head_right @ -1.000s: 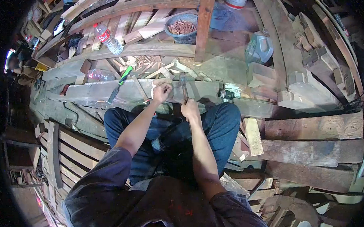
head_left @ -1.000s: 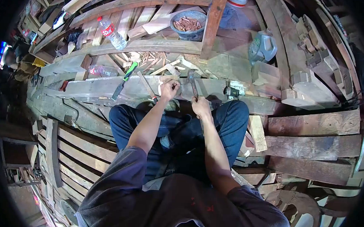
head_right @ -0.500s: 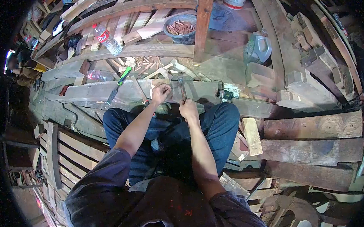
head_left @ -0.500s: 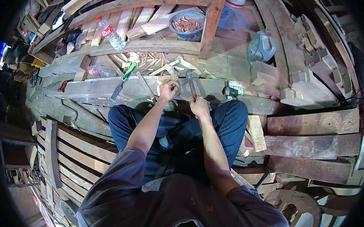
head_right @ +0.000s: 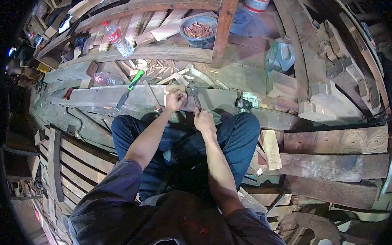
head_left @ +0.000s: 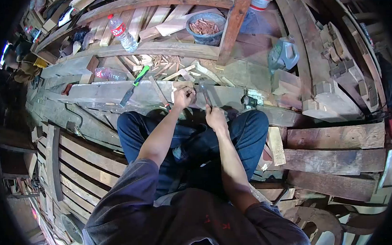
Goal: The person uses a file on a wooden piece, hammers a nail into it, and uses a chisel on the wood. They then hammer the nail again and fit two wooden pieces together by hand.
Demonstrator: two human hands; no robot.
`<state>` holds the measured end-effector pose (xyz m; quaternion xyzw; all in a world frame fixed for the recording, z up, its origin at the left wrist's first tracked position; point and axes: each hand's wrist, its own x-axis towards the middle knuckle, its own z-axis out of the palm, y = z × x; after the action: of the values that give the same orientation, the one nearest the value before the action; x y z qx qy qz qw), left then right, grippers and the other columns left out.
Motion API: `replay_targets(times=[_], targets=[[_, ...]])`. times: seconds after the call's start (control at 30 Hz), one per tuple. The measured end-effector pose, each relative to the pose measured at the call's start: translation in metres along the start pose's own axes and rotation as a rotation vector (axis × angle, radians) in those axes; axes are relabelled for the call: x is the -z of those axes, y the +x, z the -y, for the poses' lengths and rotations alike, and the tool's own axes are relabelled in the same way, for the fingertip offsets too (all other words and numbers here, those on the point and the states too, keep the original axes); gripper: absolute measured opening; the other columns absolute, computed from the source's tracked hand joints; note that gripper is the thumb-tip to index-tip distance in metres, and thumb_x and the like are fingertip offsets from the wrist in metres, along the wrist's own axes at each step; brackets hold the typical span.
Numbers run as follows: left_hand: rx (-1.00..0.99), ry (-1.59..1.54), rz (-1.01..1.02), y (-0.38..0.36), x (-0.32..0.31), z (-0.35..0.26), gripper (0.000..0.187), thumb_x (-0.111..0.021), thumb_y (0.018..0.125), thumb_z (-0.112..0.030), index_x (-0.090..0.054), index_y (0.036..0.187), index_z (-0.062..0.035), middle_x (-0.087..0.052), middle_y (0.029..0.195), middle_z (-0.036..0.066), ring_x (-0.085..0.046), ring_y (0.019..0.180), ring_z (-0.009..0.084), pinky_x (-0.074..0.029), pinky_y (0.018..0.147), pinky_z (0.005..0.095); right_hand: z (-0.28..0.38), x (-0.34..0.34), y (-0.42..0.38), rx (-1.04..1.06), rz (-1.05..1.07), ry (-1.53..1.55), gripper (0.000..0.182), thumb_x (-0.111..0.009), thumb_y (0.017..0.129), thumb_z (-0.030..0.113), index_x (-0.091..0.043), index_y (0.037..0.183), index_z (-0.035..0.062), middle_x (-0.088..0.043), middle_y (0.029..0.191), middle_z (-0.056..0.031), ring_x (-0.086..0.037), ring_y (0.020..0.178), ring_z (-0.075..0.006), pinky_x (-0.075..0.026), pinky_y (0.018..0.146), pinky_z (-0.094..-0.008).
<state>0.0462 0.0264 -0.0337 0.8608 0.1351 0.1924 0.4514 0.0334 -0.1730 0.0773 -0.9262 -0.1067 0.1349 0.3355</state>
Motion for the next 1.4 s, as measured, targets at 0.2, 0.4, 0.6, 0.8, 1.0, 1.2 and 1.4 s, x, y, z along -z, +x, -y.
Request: replay_targets(times=[0.2,0.4,0.6,0.8,1.0,1.2,1.4], targets=[[-0.053,0.034,-0.014,0.002,-0.004,0.010,0.009,-0.077,0.076,-0.017,-0.072,0.081,-0.0103,-0.069,0.077,0.009,-0.068,0.072,0.0255,-0.053,0.068,0.0378,0.023,0.030,-0.014,-0.037,0.004,0.010,0.051,-0.043,0.102,0.040,-0.062,0.103,-0.0073,-0.063,0.095,-0.0385,-0.061,0.097,-0.0537,-0.049,0.084,-0.0587],[-0.052,0.058,-0.025,0.003,0.000,0.002,0.007,-0.075,0.076,-0.014,-0.072,0.081,-0.0108,-0.070,0.077,0.008,-0.068,0.075,0.0259,-0.053,0.071,0.0373,0.009,0.015,-0.009,0.009,-0.027,-0.045,0.048,-0.046,0.102,0.036,-0.063,0.097,-0.0081,-0.064,0.089,-0.0359,-0.062,0.092,-0.0528,-0.049,0.079,-0.0584],[-0.107,0.097,-0.029,0.003,0.005,-0.003,0.005,-0.075,0.075,-0.011,-0.072,0.079,-0.0110,-0.070,0.078,0.007,-0.067,0.076,0.0265,-0.053,0.073,0.0382,0.015,0.015,-0.007,-0.032,0.019,-0.059,0.050,-0.045,0.101,0.041,-0.061,0.103,-0.0060,-0.064,0.090,-0.0372,-0.063,0.091,-0.0535,-0.051,0.081,-0.0597],[-0.060,0.020,-0.031,0.004,-0.005,0.014,0.010,-0.077,0.076,-0.016,-0.073,0.083,-0.0092,-0.070,0.077,0.008,-0.066,0.072,0.0262,-0.054,0.071,0.0392,0.026,0.029,-0.012,-0.048,-0.027,-0.067,0.049,-0.045,0.101,0.039,-0.062,0.103,-0.0065,-0.065,0.092,-0.0364,-0.064,0.092,-0.0517,-0.052,0.083,-0.0570],[-0.029,0.075,0.017,0.005,-0.010,0.023,0.005,-0.075,0.077,-0.011,-0.072,0.081,-0.0091,-0.069,0.076,0.008,-0.067,0.074,0.0245,-0.053,0.072,0.0356,0.010,0.012,-0.001,-0.087,0.099,-0.102,0.047,-0.045,0.101,0.038,-0.061,0.107,-0.0065,-0.065,0.097,-0.0368,-0.063,0.097,-0.0514,-0.050,0.087,-0.0578],[0.001,-0.025,0.005,0.001,-0.001,0.004,0.002,-0.073,0.078,-0.008,-0.073,0.079,-0.0099,-0.070,0.080,0.009,-0.068,0.076,0.0245,-0.054,0.073,0.0354,0.020,0.018,-0.012,-0.028,0.021,-0.054,0.045,-0.046,0.101,0.038,-0.059,0.107,-0.0045,-0.065,0.092,-0.0359,-0.065,0.091,-0.0515,-0.052,0.080,-0.0584],[-0.094,0.036,-0.027,0.006,-0.010,0.025,0.006,-0.075,0.073,-0.012,-0.073,0.079,-0.0101,-0.070,0.077,0.009,-0.067,0.076,0.0248,-0.053,0.074,0.0372,0.029,0.025,-0.012,-0.066,-0.019,-0.033,0.045,-0.049,0.100,0.036,-0.060,0.105,-0.0077,-0.064,0.090,-0.0376,-0.064,0.092,-0.0519,-0.051,0.082,-0.0589]])
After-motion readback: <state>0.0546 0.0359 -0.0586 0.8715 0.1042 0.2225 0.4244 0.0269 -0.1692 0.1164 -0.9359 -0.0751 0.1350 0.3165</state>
